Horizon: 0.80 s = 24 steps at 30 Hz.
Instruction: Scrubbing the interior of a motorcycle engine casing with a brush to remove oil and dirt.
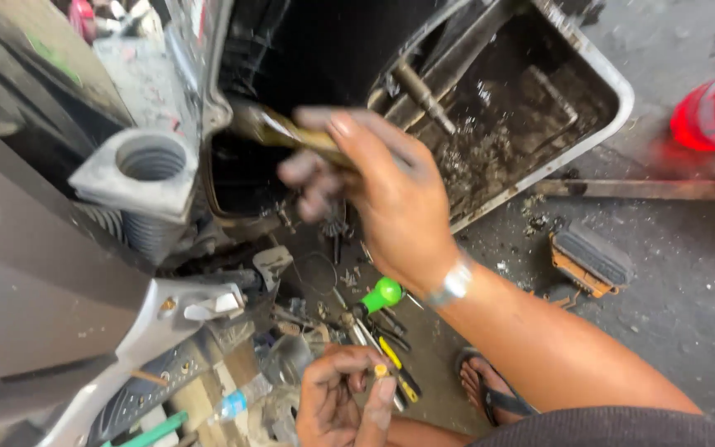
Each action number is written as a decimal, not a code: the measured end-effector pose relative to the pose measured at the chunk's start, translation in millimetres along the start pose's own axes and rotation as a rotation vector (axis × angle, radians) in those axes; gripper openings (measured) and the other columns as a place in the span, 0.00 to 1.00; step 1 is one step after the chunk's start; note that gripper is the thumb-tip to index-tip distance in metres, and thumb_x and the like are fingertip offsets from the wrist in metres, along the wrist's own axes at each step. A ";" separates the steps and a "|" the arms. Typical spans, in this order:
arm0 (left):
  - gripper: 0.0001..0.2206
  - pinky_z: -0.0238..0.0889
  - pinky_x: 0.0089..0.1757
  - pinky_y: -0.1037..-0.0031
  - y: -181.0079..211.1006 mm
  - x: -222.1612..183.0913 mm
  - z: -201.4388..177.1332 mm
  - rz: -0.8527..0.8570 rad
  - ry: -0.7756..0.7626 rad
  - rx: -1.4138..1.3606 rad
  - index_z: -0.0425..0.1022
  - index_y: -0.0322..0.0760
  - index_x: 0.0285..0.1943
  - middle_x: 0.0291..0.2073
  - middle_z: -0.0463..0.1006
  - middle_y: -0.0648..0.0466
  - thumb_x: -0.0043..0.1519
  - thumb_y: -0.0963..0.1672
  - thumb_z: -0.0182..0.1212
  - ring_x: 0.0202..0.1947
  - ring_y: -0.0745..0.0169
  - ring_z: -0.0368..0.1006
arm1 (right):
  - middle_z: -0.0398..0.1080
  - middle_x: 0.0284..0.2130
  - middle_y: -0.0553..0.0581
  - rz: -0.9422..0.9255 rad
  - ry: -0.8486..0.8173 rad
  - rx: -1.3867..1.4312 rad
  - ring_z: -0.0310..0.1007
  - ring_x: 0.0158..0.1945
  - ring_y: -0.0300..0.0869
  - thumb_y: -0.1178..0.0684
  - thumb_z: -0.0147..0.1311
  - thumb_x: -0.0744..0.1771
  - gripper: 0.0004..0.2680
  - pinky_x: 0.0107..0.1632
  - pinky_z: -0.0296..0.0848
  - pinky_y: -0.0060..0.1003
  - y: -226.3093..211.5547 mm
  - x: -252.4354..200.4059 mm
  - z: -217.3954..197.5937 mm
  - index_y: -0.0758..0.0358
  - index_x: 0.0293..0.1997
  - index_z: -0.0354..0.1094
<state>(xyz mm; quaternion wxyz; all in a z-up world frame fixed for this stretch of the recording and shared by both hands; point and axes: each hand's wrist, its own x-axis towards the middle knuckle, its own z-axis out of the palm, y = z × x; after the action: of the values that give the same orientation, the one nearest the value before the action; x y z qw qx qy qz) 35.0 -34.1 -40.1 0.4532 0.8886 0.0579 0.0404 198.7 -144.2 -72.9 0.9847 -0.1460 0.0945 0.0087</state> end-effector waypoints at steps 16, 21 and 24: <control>0.07 0.57 0.33 0.77 4.7 -5.0 -4.1 0.014 -0.006 -0.010 0.67 0.31 0.39 0.30 0.76 0.43 0.56 0.39 0.59 0.32 0.62 0.68 | 0.73 0.33 0.68 -0.052 0.008 0.073 0.71 0.24 0.46 0.49 0.44 0.67 0.14 0.29 0.69 0.33 30.8 4.1 12.8 0.70 0.53 0.64; 0.08 0.57 0.31 0.78 -4.5 -6.7 -10.7 0.074 0.041 -0.021 0.67 0.32 0.39 0.30 0.77 0.43 0.54 0.38 0.61 0.28 0.65 0.65 | 0.73 0.28 0.66 -0.025 0.118 0.030 0.71 0.19 0.43 0.47 0.47 0.64 0.15 0.23 0.66 0.29 32.1 20.2 31.8 0.69 0.49 0.67; 0.07 0.56 0.33 0.75 7.8 -6.3 -12.2 -0.037 -0.048 0.026 0.67 0.35 0.41 0.32 0.76 0.47 0.57 0.40 0.59 0.31 0.64 0.65 | 0.71 0.21 0.53 -0.394 0.000 -0.502 0.69 0.16 0.33 0.49 0.43 0.66 0.08 0.21 0.67 0.22 10.9 20.0 30.0 0.61 0.37 0.65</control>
<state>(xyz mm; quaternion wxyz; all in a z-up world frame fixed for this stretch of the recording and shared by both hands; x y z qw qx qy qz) 27.8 -29.7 -26.7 0.4435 0.8939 0.0637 0.0099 223.3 -125.3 -51.6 0.9007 -0.3999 0.0593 -0.1590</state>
